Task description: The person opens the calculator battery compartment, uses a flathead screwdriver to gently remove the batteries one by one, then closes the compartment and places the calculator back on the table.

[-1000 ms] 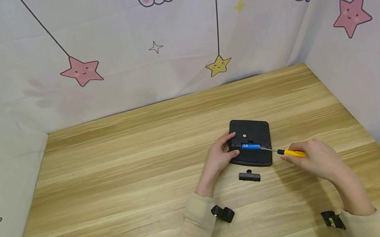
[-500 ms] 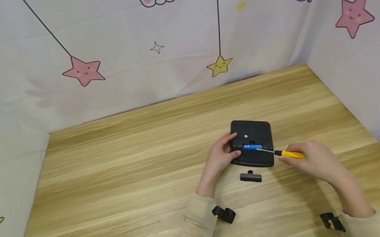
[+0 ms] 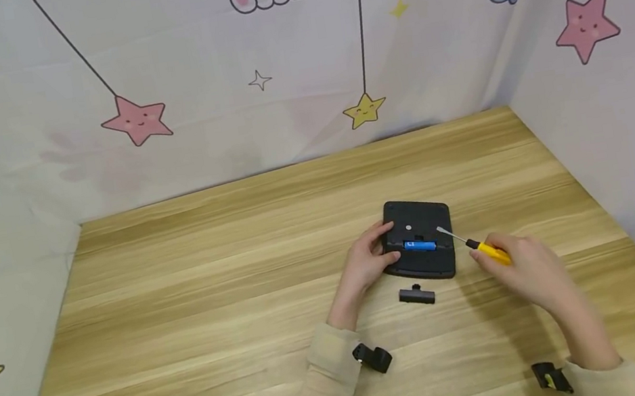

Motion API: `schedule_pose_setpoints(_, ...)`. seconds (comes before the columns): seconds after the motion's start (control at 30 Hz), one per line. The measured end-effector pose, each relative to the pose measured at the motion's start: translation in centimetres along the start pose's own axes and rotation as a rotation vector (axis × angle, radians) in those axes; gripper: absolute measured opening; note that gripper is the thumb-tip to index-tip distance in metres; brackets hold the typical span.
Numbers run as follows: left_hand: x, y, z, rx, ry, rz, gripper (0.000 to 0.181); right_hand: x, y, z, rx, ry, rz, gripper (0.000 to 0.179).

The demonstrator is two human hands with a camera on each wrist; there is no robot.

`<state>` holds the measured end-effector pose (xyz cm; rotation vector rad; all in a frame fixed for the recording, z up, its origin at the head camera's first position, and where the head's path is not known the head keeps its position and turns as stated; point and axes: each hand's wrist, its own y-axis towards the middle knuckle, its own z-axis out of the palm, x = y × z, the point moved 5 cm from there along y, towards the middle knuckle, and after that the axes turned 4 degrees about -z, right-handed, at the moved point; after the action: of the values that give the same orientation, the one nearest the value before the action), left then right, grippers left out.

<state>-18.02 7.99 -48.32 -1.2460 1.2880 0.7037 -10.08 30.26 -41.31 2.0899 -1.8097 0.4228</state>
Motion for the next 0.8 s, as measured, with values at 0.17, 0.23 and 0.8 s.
schedule_pose_setpoints(0.17, 0.08, -0.02, -0.04, 0.004, -0.002, -0.002, 0.056, -0.03, -0.08, 0.19, -0.043, 0.019, 0.016, 0.027)
schedule_pose_setpoints(0.23, 0.11, -0.04, -0.07, 0.006, -0.007, -0.003, 0.056, -0.05, -0.08, 0.29, -0.045, 0.021, 0.027, 0.026)
schedule_pose_setpoints(0.8, -0.04, -0.05, -0.17, 0.009, -0.018, 0.002, 0.056, -0.4, -0.42, 0.43, -0.064, 0.023, 0.109, 0.031)
